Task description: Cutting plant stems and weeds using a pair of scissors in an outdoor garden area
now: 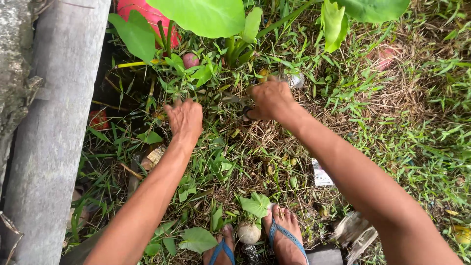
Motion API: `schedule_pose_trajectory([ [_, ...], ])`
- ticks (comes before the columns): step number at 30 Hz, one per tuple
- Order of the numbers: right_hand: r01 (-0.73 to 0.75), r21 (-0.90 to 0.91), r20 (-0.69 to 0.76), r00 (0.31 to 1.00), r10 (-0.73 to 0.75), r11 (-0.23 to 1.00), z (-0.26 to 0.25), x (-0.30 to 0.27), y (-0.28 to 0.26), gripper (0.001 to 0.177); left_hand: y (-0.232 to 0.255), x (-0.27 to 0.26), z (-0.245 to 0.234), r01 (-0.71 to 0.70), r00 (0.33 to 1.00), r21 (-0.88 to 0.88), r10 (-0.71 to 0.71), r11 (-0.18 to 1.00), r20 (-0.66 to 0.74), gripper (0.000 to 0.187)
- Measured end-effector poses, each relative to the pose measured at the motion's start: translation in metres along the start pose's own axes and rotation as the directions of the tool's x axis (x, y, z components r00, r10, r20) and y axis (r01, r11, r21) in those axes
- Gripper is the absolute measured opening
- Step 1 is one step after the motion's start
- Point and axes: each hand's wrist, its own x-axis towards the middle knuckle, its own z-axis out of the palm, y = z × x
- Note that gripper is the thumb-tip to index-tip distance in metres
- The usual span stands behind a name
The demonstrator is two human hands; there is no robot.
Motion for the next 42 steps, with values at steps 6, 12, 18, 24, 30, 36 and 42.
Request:
schedule_pose_trajectory([
  [6,-0.131,0.409,0.162,0.984,0.069,0.903,0.006,-0.051,0.066,0.05,-0.007,-0.015,0.032,-0.054,0.974,-0.127,0.081,0.99,0.213,0.024],
  [12,-0.207,0.559,0.18,0.975,0.127,0.803,0.036,-0.089,0.075,0.043,0.016,-0.005,0.001,-0.109,0.979,-0.23,0.144,0.967,0.144,0.019],
  [18,-0.261,0.311,0.157,0.962,0.222,0.914,0.033,-0.111,0.067,0.05,0.05,0.016,0.0,-0.173,0.97,-0.215,0.204,0.961,0.134,0.016],
  [24,-0.214,0.202,0.084,0.976,0.201,0.956,0.058,-0.056,0.041,0.056,0.063,0.033,0.007,-0.221,0.966,-0.122,0.234,0.968,0.111,0.018],
  [30,-0.072,-0.272,-0.208,0.978,0.014,0.96,0.121,0.017,0.006,0.03,0.07,0.031,-0.014,-0.211,0.975,-0.238,0.222,0.948,0.019,0.018],
  [36,-0.064,-0.177,-0.014,0.998,0.063,0.982,0.19,0.092,0.005,0.036,0.067,0.049,0.013,-0.2,0.978,-0.3,0.207,0.933,-0.006,0.019],
  [42,-0.049,-0.154,-0.179,0.984,0.02,0.987,0.141,0.056,-0.005,0.031,0.057,0.041,-0.008,-0.221,0.975,-0.32,0.218,0.921,-0.043,0.014],
])
